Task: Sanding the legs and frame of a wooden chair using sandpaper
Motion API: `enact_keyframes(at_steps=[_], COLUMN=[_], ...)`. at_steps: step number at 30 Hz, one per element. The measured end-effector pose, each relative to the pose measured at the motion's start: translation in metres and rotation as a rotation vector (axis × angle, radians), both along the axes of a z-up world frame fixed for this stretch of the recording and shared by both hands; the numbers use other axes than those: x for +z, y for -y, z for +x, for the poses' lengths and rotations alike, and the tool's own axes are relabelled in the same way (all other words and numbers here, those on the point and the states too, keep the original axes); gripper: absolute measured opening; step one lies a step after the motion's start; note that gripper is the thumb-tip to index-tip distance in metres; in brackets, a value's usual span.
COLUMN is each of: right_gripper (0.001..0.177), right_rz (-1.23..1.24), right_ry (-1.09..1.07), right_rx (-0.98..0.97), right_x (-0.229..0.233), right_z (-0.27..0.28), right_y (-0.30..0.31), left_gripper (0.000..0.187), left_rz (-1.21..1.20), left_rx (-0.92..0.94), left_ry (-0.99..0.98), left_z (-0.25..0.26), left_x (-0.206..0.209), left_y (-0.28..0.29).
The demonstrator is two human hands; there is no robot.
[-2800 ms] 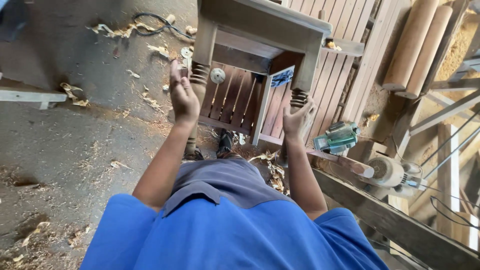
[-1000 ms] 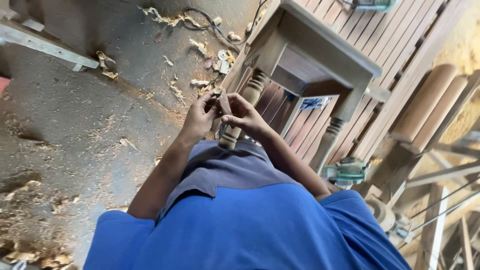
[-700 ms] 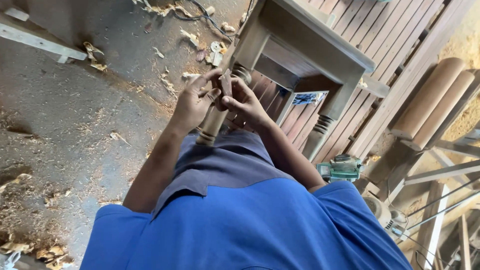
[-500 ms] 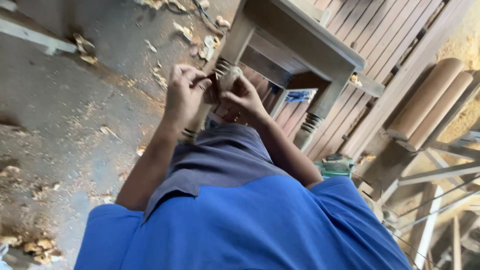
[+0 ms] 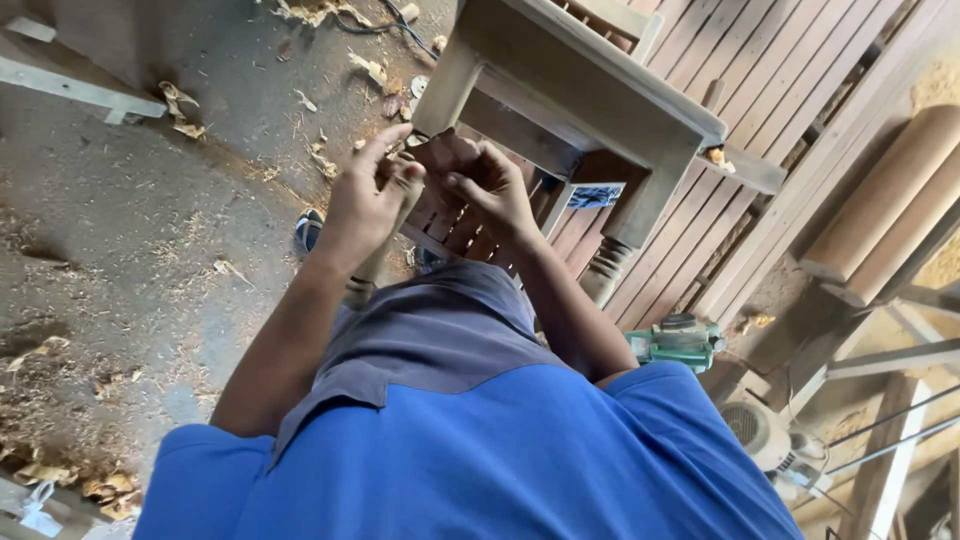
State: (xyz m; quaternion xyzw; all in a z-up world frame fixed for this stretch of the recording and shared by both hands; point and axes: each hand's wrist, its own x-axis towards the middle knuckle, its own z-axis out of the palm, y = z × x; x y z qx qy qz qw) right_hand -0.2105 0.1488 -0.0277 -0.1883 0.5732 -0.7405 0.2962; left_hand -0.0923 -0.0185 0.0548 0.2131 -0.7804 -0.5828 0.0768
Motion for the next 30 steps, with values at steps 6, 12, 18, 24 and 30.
enact_keyframes(at_steps=[6, 12, 18, 24, 30], right_gripper=[0.028, 0.03, 0.025, 0.051, 0.05], right_rz=[0.066, 0.086, 0.229, -0.048, 0.543], right_ry=[-0.356, -0.58, -0.814, -0.317, -0.664], right_rx=[0.063, 0.246, 0.258, 0.474, 0.341], right_x=[0.012, 0.092, 0.112, 0.117, 0.031], right_z=[-0.005, -0.051, -0.054, -0.028, -0.01], right_y=[0.01, 0.018, 0.025, 0.043, 0.047], left_gripper=[0.016, 0.02, 0.032, 0.051, 0.104], left_rz=[0.043, 0.101, -0.019, 0.217, -0.317], left_rx=[0.075, 0.161, 0.187, 0.127, 0.154], left_ry=[-0.097, -0.296, -0.36, -0.32, 0.269], left_z=[-0.017, -0.051, -0.045, -0.024, 0.024], left_x=[0.002, 0.016, 0.031, 0.021, -0.066], left_y=[-0.008, 0.005, 0.015, 0.012, -0.01])
